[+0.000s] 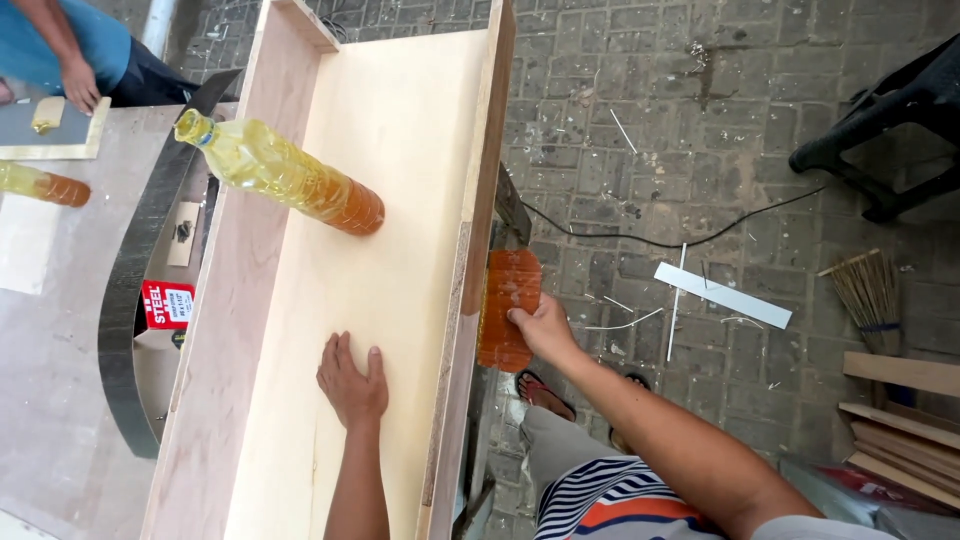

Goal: The person pours a yellow liquid from a plastic bottle onto a sanding block and rubs it along the edges and surface of a wooden drawer. The person continues to apply the liquid to the wood using the sanding block throughout the clip.

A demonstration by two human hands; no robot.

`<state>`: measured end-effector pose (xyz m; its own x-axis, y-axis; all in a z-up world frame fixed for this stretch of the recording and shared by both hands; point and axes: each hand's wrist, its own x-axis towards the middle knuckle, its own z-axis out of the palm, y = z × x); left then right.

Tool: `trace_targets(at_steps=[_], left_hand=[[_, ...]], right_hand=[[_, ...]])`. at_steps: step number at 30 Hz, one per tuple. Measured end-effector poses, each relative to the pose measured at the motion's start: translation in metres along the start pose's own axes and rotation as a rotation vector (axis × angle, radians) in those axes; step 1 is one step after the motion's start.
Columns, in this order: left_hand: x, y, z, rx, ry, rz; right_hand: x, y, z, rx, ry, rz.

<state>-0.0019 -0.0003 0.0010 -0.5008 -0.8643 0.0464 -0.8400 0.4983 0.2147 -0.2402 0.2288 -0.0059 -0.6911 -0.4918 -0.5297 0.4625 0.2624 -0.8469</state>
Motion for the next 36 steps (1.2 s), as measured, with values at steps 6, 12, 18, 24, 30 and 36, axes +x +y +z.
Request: trace_targets(at_steps=[6,12,18,24,30,36], left_hand=[[-0.001,0.0,-0.003,-0.006,0.024,0.01],[0.001,0.0,-0.001,0.001,-0.003,-0.011],[0.002,0.003,-0.005,-0.019,-0.01,-0.013],[0.004,0.003,-0.004,0.002,0.005,0.004],[-0.002,0.001,-0.005,0.006,0.016,0.026],[-0.004,-0.002,-0.004,-0.007,0.004,0.014]], right_hand=[[-0.007,-0.001,0.003,-0.054,-0.017,-0.005],[0.005,0.004,0.004,-0.067,0.017,-0.048],[-0.019,-0.024,0.004,-0.101,0.007,-0.025],[-0.042,-0.06,0.012,-0.04,-0.004,-0.039],[-0.097,-0.123,0.009,0.099,-0.026,-0.048],[-0.058,-0.123,-0.037,0.208,0.156,-0.23]])
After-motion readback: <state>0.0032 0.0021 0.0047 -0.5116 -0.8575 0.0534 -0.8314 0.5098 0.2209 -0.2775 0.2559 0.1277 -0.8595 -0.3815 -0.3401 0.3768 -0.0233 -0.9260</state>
